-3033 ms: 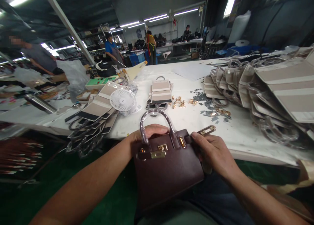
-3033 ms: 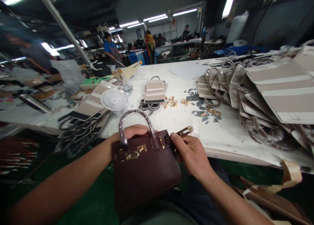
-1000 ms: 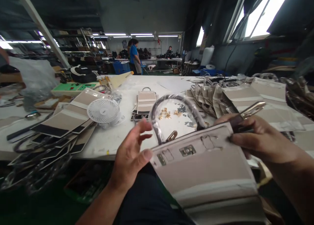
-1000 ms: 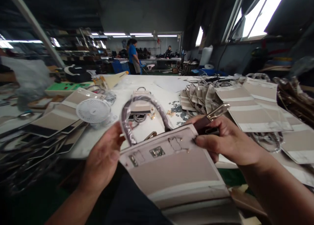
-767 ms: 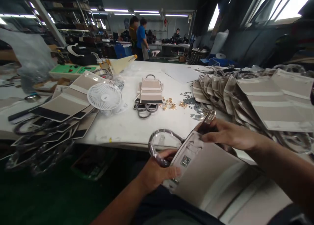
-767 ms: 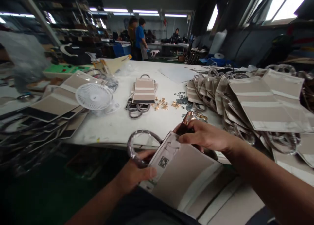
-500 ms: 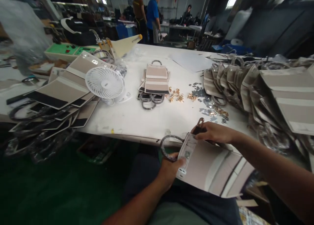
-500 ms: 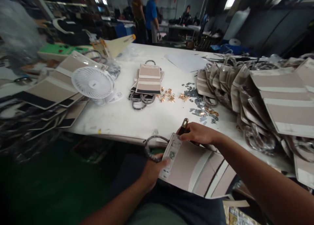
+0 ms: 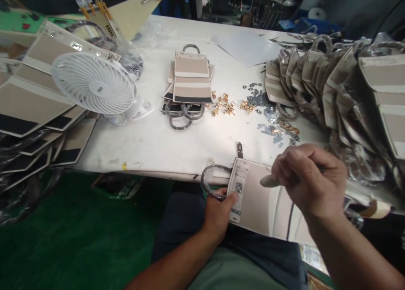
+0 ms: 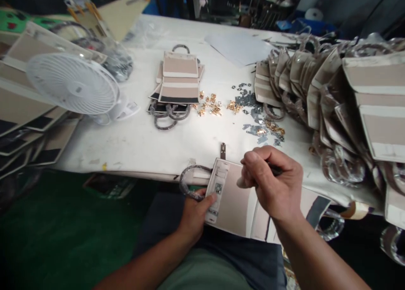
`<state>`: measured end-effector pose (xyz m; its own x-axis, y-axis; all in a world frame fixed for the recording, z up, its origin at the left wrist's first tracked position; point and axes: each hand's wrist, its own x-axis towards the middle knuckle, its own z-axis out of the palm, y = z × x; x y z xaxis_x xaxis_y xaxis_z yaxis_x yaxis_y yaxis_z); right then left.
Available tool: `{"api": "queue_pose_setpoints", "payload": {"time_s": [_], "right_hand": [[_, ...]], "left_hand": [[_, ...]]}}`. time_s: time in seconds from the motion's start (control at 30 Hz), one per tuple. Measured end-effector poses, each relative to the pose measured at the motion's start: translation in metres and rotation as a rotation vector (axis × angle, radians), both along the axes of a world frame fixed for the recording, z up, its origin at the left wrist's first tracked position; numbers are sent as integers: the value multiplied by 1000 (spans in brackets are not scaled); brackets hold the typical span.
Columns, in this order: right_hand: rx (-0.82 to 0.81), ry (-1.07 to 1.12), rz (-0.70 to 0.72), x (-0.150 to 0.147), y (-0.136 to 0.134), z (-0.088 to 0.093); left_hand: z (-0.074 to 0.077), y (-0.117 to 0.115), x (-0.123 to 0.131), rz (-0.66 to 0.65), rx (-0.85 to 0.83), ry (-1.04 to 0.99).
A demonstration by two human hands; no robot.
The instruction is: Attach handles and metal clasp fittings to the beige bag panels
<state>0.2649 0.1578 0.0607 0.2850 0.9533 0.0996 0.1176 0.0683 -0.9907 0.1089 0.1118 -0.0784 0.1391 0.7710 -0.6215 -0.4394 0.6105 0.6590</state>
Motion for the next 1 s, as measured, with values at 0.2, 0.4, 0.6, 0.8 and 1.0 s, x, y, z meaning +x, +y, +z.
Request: {"api": "queue_pose_setpoints", "payload": {"time_s": [0.2,0.4,0.6,0.8,1.0], "right_hand": [[138,431,-100,-18,7,-47],[164,500,-190,-10,13,-60],[228,459,-140,-17,8,-67],[309,20,189,-36,1,-66],[147,71,205,-41,19,-47]], "left_hand": [[13,5,9,75,-80,-38],[14,7,11,73,-103,-56],[16,10,10,69,-103,-70],[21,13,7,42,-44,-55],[15,9,7,38,-10,-52]]}}
